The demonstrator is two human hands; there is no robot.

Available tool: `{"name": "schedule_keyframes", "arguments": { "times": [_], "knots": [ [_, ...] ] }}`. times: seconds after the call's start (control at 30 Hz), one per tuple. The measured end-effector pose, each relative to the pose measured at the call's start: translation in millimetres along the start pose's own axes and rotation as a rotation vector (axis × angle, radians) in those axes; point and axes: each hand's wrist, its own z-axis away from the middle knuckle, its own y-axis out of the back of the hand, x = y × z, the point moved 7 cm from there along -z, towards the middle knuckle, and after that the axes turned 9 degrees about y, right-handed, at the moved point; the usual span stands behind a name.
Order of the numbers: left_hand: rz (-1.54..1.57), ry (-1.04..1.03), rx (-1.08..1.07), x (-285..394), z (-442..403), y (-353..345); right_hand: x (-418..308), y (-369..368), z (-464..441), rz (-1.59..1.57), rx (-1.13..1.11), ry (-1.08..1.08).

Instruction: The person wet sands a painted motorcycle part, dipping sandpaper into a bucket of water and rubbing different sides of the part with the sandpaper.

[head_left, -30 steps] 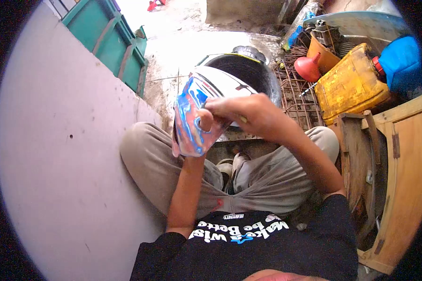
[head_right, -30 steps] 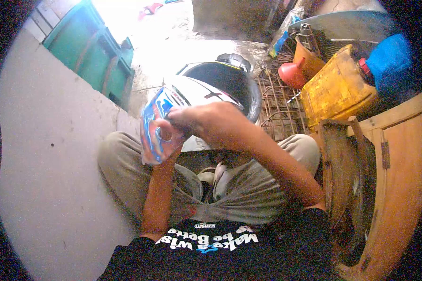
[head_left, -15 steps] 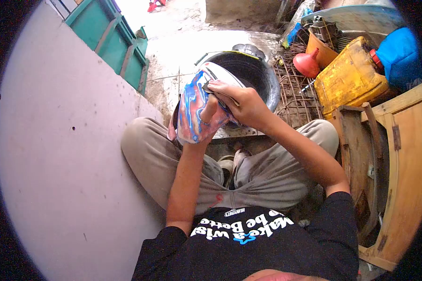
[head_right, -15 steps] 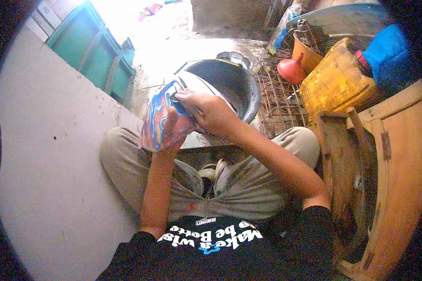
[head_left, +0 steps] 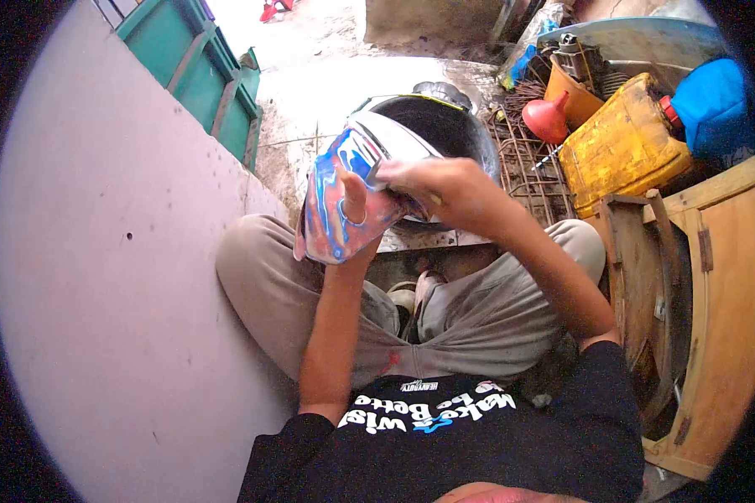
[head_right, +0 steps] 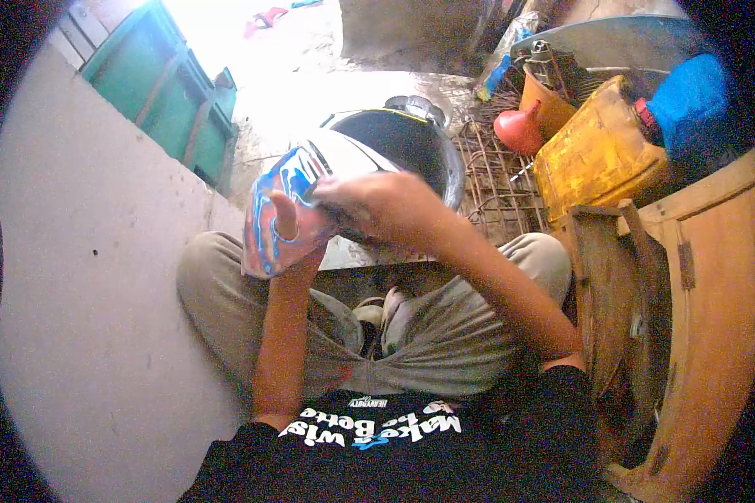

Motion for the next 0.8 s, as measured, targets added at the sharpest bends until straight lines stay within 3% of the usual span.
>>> {"name": "schedule_keyframes", "arguments": {
  "times": [0.07,0.1,0.17,0.2,0.27,0.37,0.4,0.47,0.5,0.57,0.6,0.63,0.67,0.7,0.77,0.8],
  "knots": [
    [-0.130,-0.079,0.064,7.0,8.4,5.3,53.3,-0.7,8.3,0.175,-0.130,-0.362],
    [-0.283,-0.139,0.102,9.1,12.9,5.6,57.9,2.7,7.8,0.240,-0.106,-0.384],
    [-0.581,-0.265,0.188,12.9,17.0,2.7,13.4,-0.4,-0.2,0.159,0.008,-0.028],
    [-0.452,-0.187,0.119,12.5,13.8,5.9,-13.0,-2.3,0.0,0.109,0.060,0.154],
    [-0.188,-0.020,0.017,11.8,8.5,12.3,-2.0,-6.0,0.6,0.190,-0.035,-0.042],
    [-0.781,-0.516,0.251,33.4,29.6,-2.0,51.0,7.9,3.1,0.309,-0.253,-0.452],
    [-0.834,-0.623,0.294,37.6,30.4,-2.1,33.1,8.2,-2.3,0.266,-0.157,-0.257],
    [-0.972,-0.616,0.324,11.0,31.0,-1.4,-17.0,0.0,-1.7,0.169,0.025,0.147],
    [-1.060,-0.497,0.299,-36.0,39.0,4.4,-26.2,-4.7,-0.8,0.143,0.125,0.129],
    [-1.099,-0.482,0.319,-37.7,43.4,10.2,13.7,-4.6,1.8,0.282,-0.126,-0.141],
    [-1.040,-0.587,0.372,7.9,38.1,4.1,35.0,-1.6,3.9,0.354,-0.256,-0.277],
    [-0.733,-0.466,0.349,24.0,30.3,7.1,46.3,8.7,-0.1,0.351,-0.316,-0.442],
    [-0.406,-0.374,0.352,38.9,23.8,10.0,28.8,8.7,-6.1,0.294,-0.196,-0.265],
    [0.157,-0.051,0.254,21.6,12.5,7.0,6.5,5.4,-7.3,0.239,-0.078,-0.084],
    [0.561,0.248,0.093,-0.3,6.9,-8.3,-26.7,-5.5,-3.8,0.228,0.165,0.199],
    [0.403,0.221,0.046,-2.2,5.5,-3.1,-14.3,-7.6,-4.3,0.270,0.092,0.108]
  ]
}}
